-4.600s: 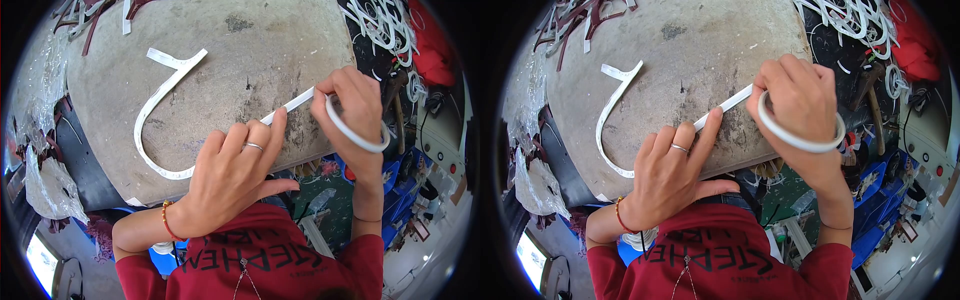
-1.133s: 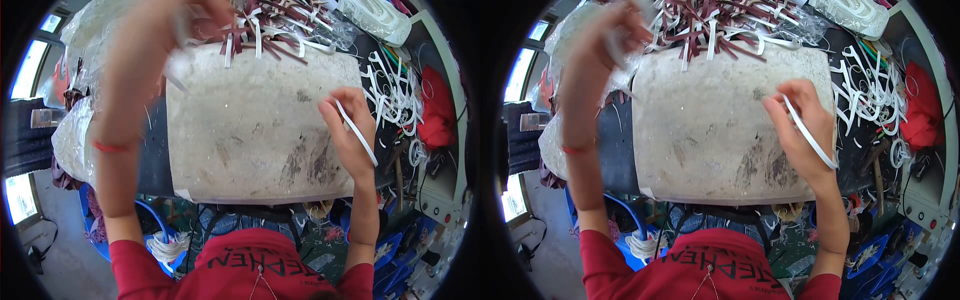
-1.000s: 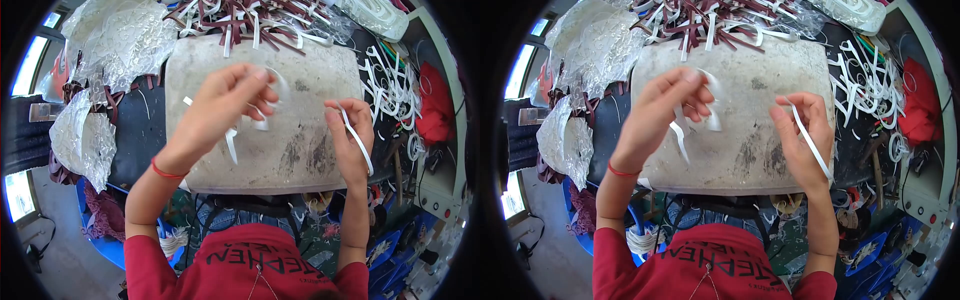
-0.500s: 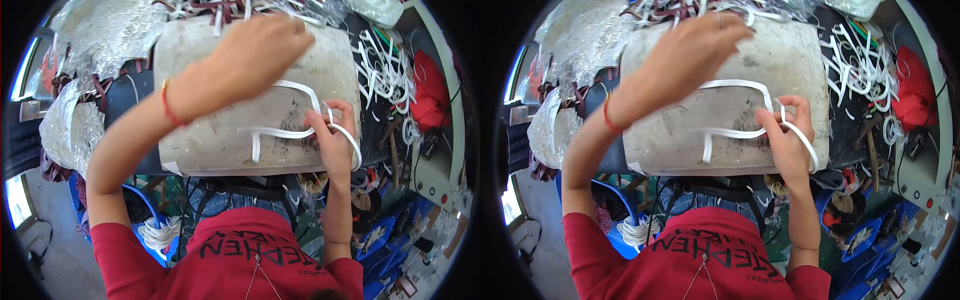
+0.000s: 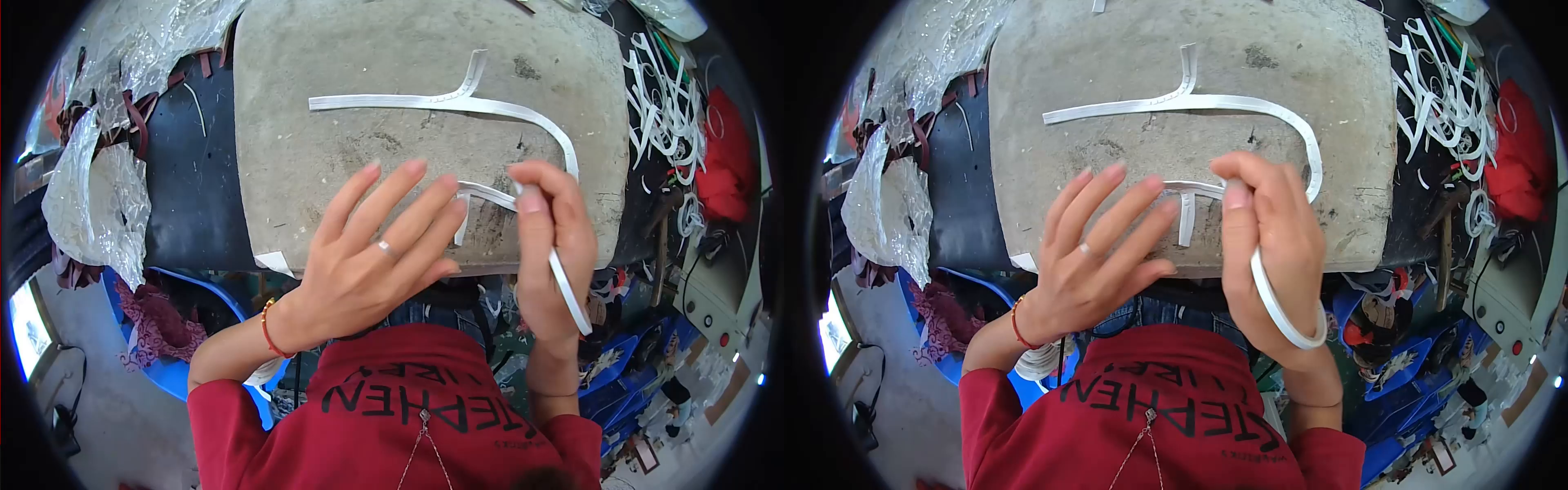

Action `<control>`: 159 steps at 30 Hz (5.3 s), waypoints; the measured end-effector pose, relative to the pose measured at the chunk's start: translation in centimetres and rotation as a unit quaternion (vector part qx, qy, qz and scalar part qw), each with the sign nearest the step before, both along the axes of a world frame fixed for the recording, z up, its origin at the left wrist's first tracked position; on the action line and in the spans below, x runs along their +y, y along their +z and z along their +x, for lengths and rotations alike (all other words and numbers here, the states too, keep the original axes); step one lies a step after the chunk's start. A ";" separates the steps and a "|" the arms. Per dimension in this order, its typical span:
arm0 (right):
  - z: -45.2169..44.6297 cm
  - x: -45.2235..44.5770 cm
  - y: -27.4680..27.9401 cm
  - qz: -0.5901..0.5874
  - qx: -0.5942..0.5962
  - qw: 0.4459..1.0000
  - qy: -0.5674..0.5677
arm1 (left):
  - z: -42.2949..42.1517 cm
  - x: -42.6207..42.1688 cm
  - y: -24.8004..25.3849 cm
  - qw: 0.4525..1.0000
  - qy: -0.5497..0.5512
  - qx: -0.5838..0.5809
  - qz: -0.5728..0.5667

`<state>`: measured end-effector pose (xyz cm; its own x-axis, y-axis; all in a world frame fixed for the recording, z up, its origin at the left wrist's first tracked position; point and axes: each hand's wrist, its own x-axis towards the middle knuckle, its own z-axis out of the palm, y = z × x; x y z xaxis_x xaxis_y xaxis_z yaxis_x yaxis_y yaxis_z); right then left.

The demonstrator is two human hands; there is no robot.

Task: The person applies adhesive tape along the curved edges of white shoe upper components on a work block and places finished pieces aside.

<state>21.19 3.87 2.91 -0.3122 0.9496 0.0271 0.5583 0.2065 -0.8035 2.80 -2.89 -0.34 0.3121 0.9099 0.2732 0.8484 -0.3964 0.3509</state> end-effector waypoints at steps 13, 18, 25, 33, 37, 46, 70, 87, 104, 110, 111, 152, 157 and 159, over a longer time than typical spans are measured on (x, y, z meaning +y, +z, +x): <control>-0.8 -3.3 -1.5 -0.142 0.072 0.982 -0.102 | 2.9 -0.7 -1.8 0.998 0.038 0.055 0.003; -0.1 -3.8 -2.0 -0.106 0.031 0.983 -0.146 | 2.1 -0.3 -1.3 0.997 -0.010 0.078 0.005; -0.8 -3.9 0.6 -0.159 0.162 0.957 -0.179 | 2.7 0.3 -0.9 0.994 -0.051 0.094 0.025; -0.8 -3.8 -2.0 -0.191 0.109 0.949 -0.225 | 1.9 0.5 -1.4 0.997 -0.062 0.030 -0.018; -1.3 -3.5 -1.9 -0.176 0.102 0.951 -0.231 | 1.7 0.8 -0.8 0.989 -0.112 0.091 -0.023; 0.3 -6.7 -2.7 -0.044 -0.064 0.979 -0.190 | 1.8 1.4 -0.3 0.972 -0.157 0.176 -0.015; -0.6 3.4 -0.8 -0.090 -0.001 0.973 0.212 | 1.7 -1.4 -2.2 0.999 -0.010 -0.003 -0.032; 1.4 2.7 -0.9 -0.045 -0.136 0.987 0.069 | 1.8 -0.4 -1.1 0.993 -0.027 0.099 -0.050; 5.7 4.9 -1.2 0.231 -0.280 0.917 0.165 | 4.0 3.0 0.2 0.989 0.003 0.144 -0.044; -0.5 -0.8 -4.5 0.195 -0.071 0.972 0.113 | 1.7 -1.0 0.9 0.999 0.028 0.008 -0.046; -1.3 -1.2 -5.1 0.216 -0.087 0.967 0.100 | 2.6 -1.2 0.0 0.994 0.034 -0.066 -0.078; -0.9 -3.0 -2.3 0.045 -0.055 0.997 0.030 | -1.1 -3.2 -2.2 0.999 -0.010 0.011 -0.030; -1.0 -2.5 -3.1 0.129 -0.123 0.981 0.081 | -0.3 -3.2 -2.2 0.999 0.018 0.027 -0.030; -0.6 -2.1 -2.9 0.121 -0.109 0.983 0.084 | 0.5 -3.2 -2.2 0.998 0.042 0.042 -0.023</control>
<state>20.64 1.77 -0.04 -0.4877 0.8581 0.1609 0.6528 0.4808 -0.5854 3.27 -6.08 -2.58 0.2547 0.9447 0.2063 0.9047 -0.3082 0.2942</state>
